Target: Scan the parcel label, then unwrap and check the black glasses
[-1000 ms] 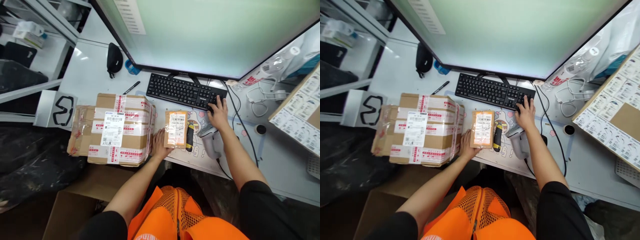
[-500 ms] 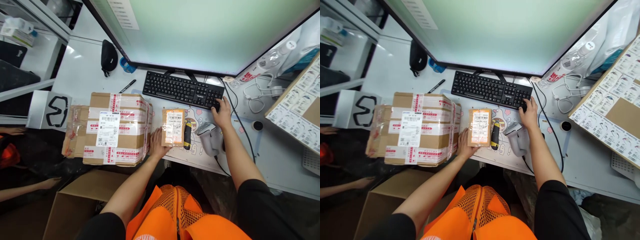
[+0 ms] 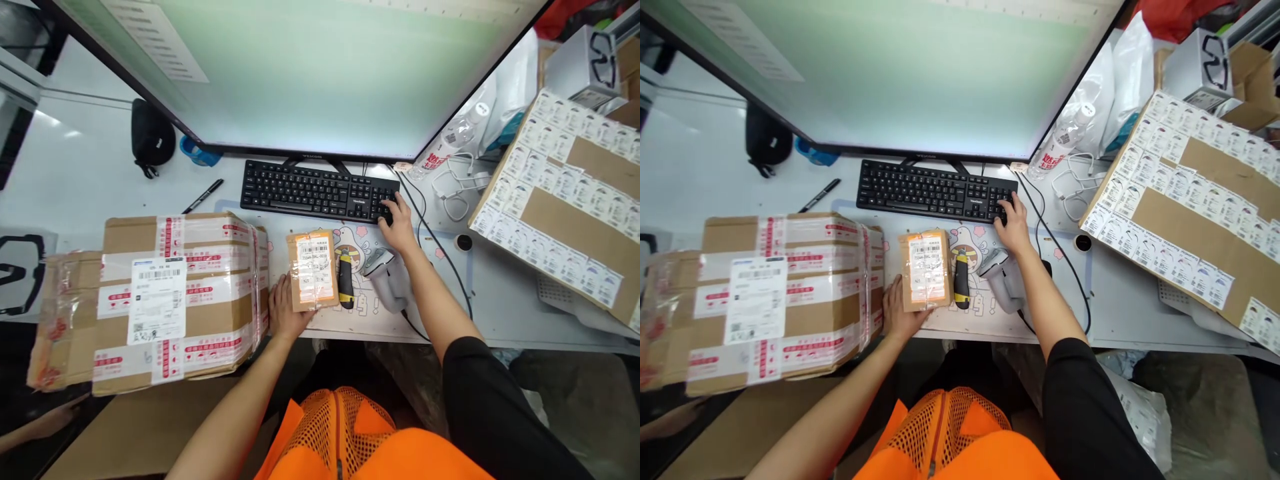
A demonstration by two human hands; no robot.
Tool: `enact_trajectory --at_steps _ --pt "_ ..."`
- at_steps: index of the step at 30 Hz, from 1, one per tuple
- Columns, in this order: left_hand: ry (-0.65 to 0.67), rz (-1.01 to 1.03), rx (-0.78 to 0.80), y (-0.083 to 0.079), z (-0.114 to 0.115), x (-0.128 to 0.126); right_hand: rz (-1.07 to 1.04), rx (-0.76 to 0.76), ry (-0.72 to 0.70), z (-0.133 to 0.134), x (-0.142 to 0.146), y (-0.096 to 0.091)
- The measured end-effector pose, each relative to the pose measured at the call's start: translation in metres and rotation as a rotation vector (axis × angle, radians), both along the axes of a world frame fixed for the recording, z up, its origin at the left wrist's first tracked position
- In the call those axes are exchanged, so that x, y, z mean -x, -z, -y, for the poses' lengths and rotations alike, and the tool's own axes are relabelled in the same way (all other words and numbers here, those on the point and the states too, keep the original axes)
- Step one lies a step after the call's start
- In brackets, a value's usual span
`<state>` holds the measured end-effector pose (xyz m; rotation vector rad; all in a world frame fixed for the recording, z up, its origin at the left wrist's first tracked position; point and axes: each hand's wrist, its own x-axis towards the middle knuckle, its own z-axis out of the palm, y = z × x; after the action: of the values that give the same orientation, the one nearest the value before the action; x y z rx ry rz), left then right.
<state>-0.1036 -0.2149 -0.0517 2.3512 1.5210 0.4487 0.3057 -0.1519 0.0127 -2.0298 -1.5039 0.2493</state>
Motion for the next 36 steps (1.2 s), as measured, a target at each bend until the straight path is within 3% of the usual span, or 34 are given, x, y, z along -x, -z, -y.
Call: enact_trajectory --at_steps 8,19,26,32,36 --pt "-0.010 0.015 0.000 0.000 0.000 0.001 0.180 -0.037 -0.026 -0.004 0.004 0.004" --pt "-0.003 0.019 -0.002 0.000 0.001 0.000 0.043 -0.005 -0.048 -0.003 0.011 -0.005" --pt "-0.004 0.005 -0.047 0.000 0.001 0.000 0.143 -0.013 -0.080 0.002 0.014 -0.007" --pt "0.015 -0.010 -0.059 0.006 -0.001 0.001 0.113 -0.067 0.178 0.000 0.009 -0.007" --pt "0.016 -0.038 -0.063 0.003 0.006 0.004 0.096 -0.140 0.170 0.004 0.010 -0.008"
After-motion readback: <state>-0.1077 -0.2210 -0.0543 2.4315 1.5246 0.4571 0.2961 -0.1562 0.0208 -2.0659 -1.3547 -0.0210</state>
